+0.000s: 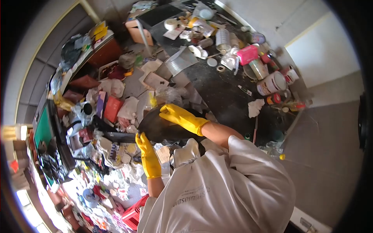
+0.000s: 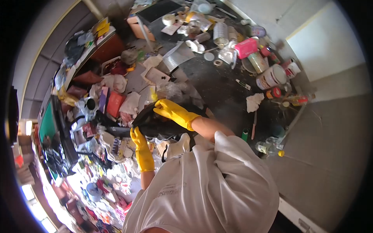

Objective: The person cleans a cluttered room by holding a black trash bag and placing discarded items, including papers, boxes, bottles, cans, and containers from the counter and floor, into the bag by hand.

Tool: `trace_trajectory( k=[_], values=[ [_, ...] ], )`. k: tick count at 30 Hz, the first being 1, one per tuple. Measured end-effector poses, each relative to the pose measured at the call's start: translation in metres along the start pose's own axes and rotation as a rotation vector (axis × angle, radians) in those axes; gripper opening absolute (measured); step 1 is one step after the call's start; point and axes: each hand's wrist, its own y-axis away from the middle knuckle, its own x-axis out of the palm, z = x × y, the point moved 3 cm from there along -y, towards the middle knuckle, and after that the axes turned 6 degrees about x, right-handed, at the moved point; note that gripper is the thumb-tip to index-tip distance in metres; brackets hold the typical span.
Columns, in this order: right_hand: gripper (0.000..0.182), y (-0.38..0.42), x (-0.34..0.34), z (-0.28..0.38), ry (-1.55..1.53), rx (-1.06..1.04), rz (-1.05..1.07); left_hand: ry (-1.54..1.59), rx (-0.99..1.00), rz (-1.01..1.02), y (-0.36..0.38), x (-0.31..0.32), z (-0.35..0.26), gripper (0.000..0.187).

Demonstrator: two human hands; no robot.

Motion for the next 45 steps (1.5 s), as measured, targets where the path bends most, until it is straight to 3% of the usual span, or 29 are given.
trace_trajectory(
  k=[1, 4, 7, 10, 13, 15, 17, 18, 20, 23, 29, 31, 36, 39, 45],
  values=[
    [0.035, 0.012, -0.012, -0.004, -0.037, -0.001, 0.007, 0.199, -0.165, -0.054, -0.004, -0.002, -0.016, 0.04],
    [0.033, 0.067, -0.058, -0.021, -0.001, -0.034, -0.121, -0.036, -0.136, -0.104, -0.013, -0.004, -0.009, 0.04],
    [0.032, 0.148, -0.108, -0.046, 0.778, -0.254, -0.349, -0.134, -0.068, -0.069, -0.016, 0.003, -0.01, 0.04],
    [0.031, 0.23, -0.145, -0.073, 1.104, -0.128, -0.647, -0.18, -0.02, -0.026, -0.019, 0.007, -0.011, 0.04],
    [0.031, 0.313, -0.174, -0.103, -0.245, 0.17, -1.23, -0.214, 0.003, 0.0, -0.019, 0.009, -0.014, 0.04],
    [0.033, 0.359, -0.202, -0.1, -0.1, 0.471, -1.576, -0.234, 0.017, 0.028, -0.02, 0.015, -0.017, 0.04],
    [0.034, 0.404, -0.232, -0.126, 0.199, 0.428, -1.764, -0.255, 0.035, 0.063, -0.021, 0.019, -0.02, 0.04],
    [0.035, 0.415, -0.248, -0.123, 0.336, 0.505, -1.82, -0.258, 0.04, 0.087, -0.023, 0.023, -0.027, 0.04],
    [0.045, 0.428, -0.277, -0.123, 0.453, 0.562, -1.808, -0.29, 0.048, 0.103, -0.025, 0.019, -0.027, 0.04],
    [0.058, 0.428, -0.321, -0.134, -0.488, 0.501, -1.831, -0.328, 0.056, 0.136, -0.032, 0.018, -0.034, 0.04],
    [0.07, 0.407, -0.4, -0.125, -1.037, 0.514, -1.706, -0.421, 0.044, 0.19, -0.04, 0.024, -0.056, 0.039],
    [0.068, 0.401, -0.409, -0.132, -1.143, 0.394, -1.762, -0.447, 0.039, 0.202, -0.044, 0.026, -0.062, 0.039],
    [0.046, 0.4, -0.412, -0.127, -1.25, 0.353, -1.759, -0.477, 0.049, 0.21, -0.053, 0.036, -0.063, 0.039],
    [0.038, 0.415, -0.399, -0.16, -1.286, 0.326, -1.768, -0.476, 0.048, 0.223, -0.054, 0.034, -0.061, 0.039],
    [0.035, 0.44, -0.347, -0.136, -1.048, 0.387, -1.695, -0.423, 0.085, 0.259, -0.064, 0.035, -0.05, 0.039]
  ],
)
